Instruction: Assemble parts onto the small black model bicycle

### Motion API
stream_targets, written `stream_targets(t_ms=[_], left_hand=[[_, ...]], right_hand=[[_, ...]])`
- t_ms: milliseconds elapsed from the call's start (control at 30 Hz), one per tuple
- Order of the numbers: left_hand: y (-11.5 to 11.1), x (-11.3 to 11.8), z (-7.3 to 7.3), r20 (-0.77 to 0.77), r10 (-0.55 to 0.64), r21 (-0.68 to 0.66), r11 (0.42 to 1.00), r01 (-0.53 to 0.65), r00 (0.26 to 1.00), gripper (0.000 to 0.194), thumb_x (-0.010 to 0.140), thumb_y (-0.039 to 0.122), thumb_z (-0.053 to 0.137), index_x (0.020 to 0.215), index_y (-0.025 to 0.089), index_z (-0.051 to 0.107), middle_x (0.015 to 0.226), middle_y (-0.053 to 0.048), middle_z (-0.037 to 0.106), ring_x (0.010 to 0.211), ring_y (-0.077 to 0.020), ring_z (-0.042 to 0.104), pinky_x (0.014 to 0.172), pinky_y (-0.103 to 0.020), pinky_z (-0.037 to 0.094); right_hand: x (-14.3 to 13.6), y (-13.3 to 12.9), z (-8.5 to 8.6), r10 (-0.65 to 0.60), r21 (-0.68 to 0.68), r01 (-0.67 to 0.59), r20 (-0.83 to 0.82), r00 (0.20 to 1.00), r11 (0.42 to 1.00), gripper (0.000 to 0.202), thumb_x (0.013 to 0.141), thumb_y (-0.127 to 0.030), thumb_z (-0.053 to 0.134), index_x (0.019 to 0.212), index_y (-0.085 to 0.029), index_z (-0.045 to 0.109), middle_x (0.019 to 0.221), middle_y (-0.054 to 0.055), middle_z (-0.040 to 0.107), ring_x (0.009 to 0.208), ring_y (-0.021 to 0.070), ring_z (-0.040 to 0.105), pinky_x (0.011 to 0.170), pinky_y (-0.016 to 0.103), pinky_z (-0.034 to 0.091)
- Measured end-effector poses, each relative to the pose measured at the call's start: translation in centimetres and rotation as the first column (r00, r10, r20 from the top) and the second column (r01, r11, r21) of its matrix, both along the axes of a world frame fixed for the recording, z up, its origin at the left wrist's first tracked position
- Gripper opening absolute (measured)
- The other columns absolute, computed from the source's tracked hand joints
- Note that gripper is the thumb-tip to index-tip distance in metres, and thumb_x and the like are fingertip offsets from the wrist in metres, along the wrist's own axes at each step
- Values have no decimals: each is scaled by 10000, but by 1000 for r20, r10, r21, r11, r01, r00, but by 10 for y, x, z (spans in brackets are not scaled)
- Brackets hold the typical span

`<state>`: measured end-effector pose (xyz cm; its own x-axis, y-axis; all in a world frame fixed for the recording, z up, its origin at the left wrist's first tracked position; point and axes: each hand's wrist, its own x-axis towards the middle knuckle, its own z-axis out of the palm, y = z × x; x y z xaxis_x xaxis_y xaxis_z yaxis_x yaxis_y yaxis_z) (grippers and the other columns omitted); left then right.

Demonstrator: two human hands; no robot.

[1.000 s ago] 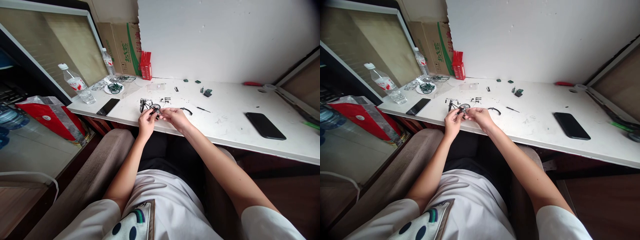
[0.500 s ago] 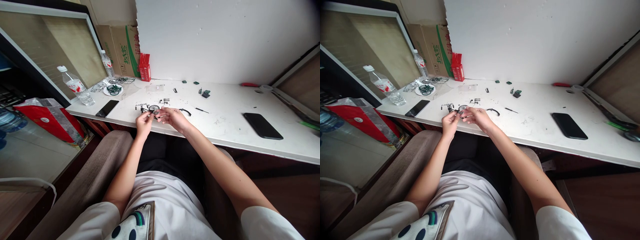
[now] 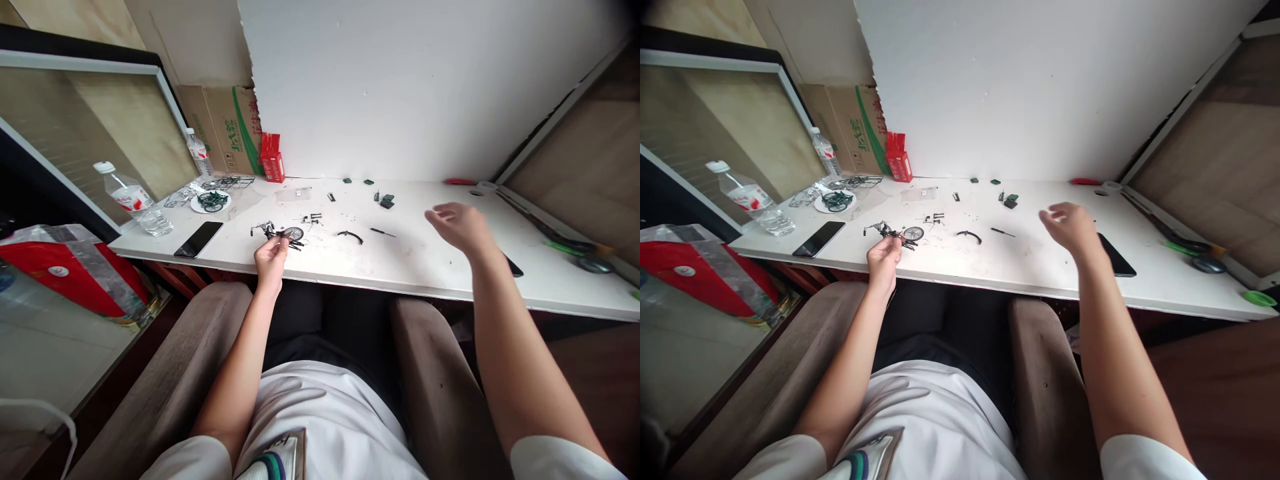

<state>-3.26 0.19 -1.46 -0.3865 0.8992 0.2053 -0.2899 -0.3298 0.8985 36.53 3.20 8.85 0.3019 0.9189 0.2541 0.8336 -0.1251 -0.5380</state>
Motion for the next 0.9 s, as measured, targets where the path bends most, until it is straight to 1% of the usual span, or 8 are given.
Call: stream_targets(t_ms=[33,100,200,267,467,567,700,900], left_hand=[[0,2,1,-6,-9,2,1000,9,1000,534,681,552,948,959,120,805,880,-76,753,605,-61,444,560,-229,321],[1,4,2,-4,-17,18,1000,17,1000,526,680,545,949,949,118,799,902,-77,751,589,-49,403,538,-228,289],[4,5,2,-4,-14,34,999,14,1000,517,672,542,953,930,123,793,906,-70,742,584,-45,377,525,-223,272],[5,4,2,-18,-15,40,999,16,1000,497,692,547,942,915,129,790,867,-57,728,574,-47,354,510,-227,250],[7,1,-1,-31,-16,50,999,17,999,500,718,544,932,963,129,796,910,-69,740,572,-42,361,507,-232,258],[7,2,-3,-35,-20,43,999,21,999,487,730,529,929,971,128,793,918,-71,735,572,-38,383,512,-231,271],[7,2,-4,-39,-17,32,999,18,999,494,714,529,939,948,124,782,913,-68,731,576,-35,383,512,-224,274],[7,3,-5,-20,-12,34,999,13,1000,490,689,492,959,962,122,792,958,-80,747,580,-31,415,519,-217,296]], right_hand=[[24,-3,-6,-135,-72,141,90,987,987,462,975,-440,669,1324,-141,715,1315,244,718,1296,351,629,1133,489,459],[62,-11,-21,-309,-166,344,206,929,924,751,943,-622,669,1498,-121,593,1586,331,488,1516,454,398,1168,591,391],[98,-21,-45,-432,-244,484,236,870,840,1066,890,-780,639,1652,-93,352,1663,383,333,1579,464,281,1194,616,337],[110,-24,-57,-448,-290,498,224,866,817,1114,875,-802,637,1661,-78,321,1651,390,338,1564,458,298,1205,602,333],[135,-17,-72,-419,-310,456,181,890,834,1040,825,-848,656,1561,-124,527,1585,396,386,1502,488,340,1147,628,381],[146,-11,-73,-400,-356,421,134,907,834,1065,793,-876,679,1558,-152,525,1583,367,403,1489,479,370,1140,583,385],[150,-7,-73,-406,-386,426,138,904,818,1012,831,-849,673,1573,-187,483,1605,350,382,1524,450,346,1141,551,354],[139,-15,-56,-378,-432,392,123,918,812,943,858,-751,726,1569,-180,490,1555,369,425,1469,456,383,1073,551,386]])
